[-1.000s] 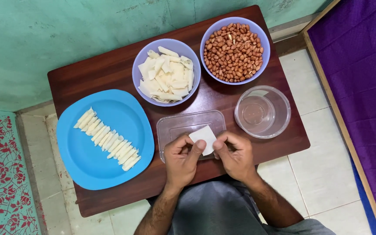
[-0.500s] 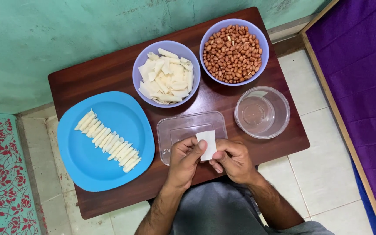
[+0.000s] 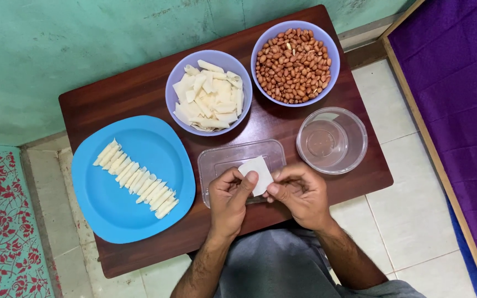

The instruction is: Manually wrapping individual peanuts in thin vegetable slices and arranging them on a plate.

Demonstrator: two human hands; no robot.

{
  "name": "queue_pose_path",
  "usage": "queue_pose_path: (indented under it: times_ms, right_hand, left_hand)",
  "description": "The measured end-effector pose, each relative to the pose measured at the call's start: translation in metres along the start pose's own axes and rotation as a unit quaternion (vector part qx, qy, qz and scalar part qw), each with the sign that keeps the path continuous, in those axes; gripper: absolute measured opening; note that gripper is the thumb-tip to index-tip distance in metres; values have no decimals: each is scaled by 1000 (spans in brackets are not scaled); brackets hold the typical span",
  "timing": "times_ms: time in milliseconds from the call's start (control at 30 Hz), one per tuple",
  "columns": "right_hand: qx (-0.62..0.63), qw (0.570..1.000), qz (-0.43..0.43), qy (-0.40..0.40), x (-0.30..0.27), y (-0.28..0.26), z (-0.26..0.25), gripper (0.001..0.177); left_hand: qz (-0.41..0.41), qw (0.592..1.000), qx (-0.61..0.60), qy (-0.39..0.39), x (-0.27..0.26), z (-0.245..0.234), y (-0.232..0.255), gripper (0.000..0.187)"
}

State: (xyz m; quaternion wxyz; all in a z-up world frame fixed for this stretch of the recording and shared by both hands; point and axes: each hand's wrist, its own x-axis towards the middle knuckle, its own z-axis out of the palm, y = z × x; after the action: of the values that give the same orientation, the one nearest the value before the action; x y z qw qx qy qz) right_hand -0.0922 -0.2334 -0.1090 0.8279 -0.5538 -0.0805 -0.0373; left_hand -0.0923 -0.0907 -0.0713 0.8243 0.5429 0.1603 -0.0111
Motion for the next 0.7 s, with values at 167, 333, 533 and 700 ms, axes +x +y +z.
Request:
queue_pose_path:
  times_ms: [167,333,533,700]
  right_hand:
    - [-75,991,-83,-76,13,-4,-5,5]
    - [-91,988,-90,-90,13,-2,-8,3]
    - [-107,989,-69,-70,13,-7,2,5]
    - [-143,985,-78,-62,9,3,-10,5]
  left_hand:
    - [-46,998,-35,-15,9,-18,-25,31]
    - [-112,990,-78,-40,10,-18,-20,29]
    - [-165,975,-137,-52,11,-20,-15,27]
    - [-183,969,-157,-49,12,-21,-14,26]
